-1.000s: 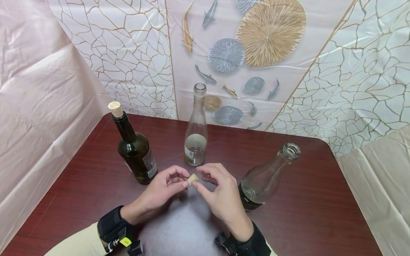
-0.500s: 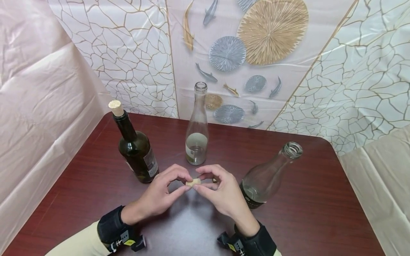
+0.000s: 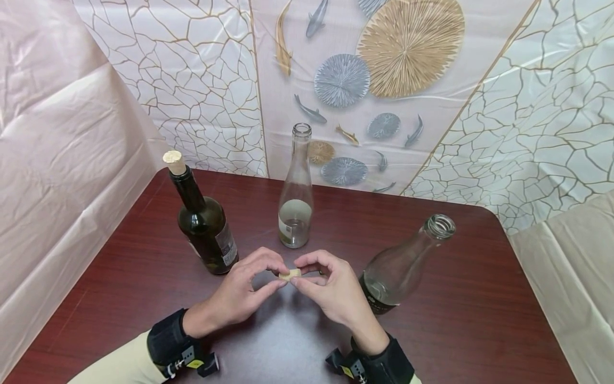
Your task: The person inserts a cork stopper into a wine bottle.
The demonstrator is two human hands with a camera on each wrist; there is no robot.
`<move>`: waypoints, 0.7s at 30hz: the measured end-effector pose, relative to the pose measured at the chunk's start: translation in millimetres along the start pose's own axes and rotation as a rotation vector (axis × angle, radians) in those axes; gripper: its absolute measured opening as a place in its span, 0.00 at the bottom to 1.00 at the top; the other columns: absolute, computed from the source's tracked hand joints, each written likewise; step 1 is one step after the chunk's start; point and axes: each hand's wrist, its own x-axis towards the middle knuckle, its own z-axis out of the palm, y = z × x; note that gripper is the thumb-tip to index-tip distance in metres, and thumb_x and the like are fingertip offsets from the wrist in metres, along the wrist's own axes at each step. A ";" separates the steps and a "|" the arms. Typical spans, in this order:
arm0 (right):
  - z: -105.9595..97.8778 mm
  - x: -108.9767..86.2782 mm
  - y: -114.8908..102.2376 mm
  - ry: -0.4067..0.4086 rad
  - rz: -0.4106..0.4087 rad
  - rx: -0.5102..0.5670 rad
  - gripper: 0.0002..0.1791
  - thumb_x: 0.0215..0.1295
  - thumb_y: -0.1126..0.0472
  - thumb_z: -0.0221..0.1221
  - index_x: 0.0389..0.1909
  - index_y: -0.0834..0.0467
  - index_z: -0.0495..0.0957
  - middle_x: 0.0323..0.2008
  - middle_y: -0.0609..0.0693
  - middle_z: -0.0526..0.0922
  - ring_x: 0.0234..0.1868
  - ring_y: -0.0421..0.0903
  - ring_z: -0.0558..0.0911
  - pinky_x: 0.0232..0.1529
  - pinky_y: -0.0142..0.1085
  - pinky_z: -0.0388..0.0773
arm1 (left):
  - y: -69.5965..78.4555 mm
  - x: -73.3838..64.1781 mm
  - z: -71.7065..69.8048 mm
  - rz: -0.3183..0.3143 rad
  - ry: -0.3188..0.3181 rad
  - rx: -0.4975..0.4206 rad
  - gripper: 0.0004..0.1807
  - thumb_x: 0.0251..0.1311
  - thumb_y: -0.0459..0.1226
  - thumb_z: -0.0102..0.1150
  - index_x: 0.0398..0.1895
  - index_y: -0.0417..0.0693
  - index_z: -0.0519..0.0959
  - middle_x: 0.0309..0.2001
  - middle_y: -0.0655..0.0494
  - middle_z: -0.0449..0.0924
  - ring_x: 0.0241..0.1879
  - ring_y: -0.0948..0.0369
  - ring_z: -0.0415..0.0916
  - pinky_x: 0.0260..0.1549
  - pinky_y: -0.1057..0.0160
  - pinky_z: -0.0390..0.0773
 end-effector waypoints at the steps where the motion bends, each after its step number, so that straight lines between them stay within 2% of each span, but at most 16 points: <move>1: -0.1 0.1 0.1 -0.001 0.006 0.002 0.15 0.57 0.61 0.68 0.44 0.61 0.80 0.44 0.61 0.83 0.42 0.49 0.87 0.44 0.40 0.85 | -0.3 0.1 0.0 0.004 0.001 0.003 0.11 0.55 0.31 0.68 0.41 0.48 0.79 0.43 0.56 0.79 0.43 0.64 0.76 0.44 0.69 0.79; 7: -0.5 0.6 -0.2 0.002 0.048 0.009 0.14 0.57 0.60 0.69 0.43 0.61 0.81 0.45 0.61 0.83 0.44 0.55 0.87 0.43 0.39 0.85 | -1.1 0.2 0.3 0.011 0.000 0.014 0.11 0.55 0.32 0.68 0.41 0.48 0.79 0.43 0.56 0.79 0.43 0.64 0.76 0.44 0.69 0.78; 12: -0.8 0.4 1.1 0.008 0.065 -0.018 0.13 0.57 0.61 0.68 0.42 0.60 0.81 0.43 0.58 0.84 0.42 0.49 0.87 0.42 0.39 0.85 | -0.9 -0.1 1.1 -0.007 -0.014 0.018 0.11 0.56 0.32 0.68 0.40 0.49 0.79 0.43 0.58 0.78 0.43 0.66 0.75 0.43 0.70 0.78; 16: -1.2 0.4 1.3 0.023 0.067 -0.036 0.13 0.57 0.62 0.68 0.42 0.60 0.81 0.42 0.58 0.84 0.41 0.47 0.88 0.41 0.38 0.85 | -0.1 1.1 0.8 -0.032 -0.023 0.022 0.12 0.55 0.32 0.68 0.41 0.49 0.79 0.43 0.59 0.78 0.42 0.66 0.75 0.42 0.69 0.79; 21: -0.7 0.6 0.6 0.049 0.059 -0.035 0.13 0.57 0.65 0.68 0.42 0.64 0.81 0.42 0.59 0.84 0.40 0.51 0.87 0.40 0.37 0.85 | 0.7 5.7 -2.2 -0.093 0.006 0.031 0.14 0.55 0.35 0.69 0.44 0.50 0.79 0.43 0.58 0.78 0.41 0.65 0.76 0.41 0.65 0.81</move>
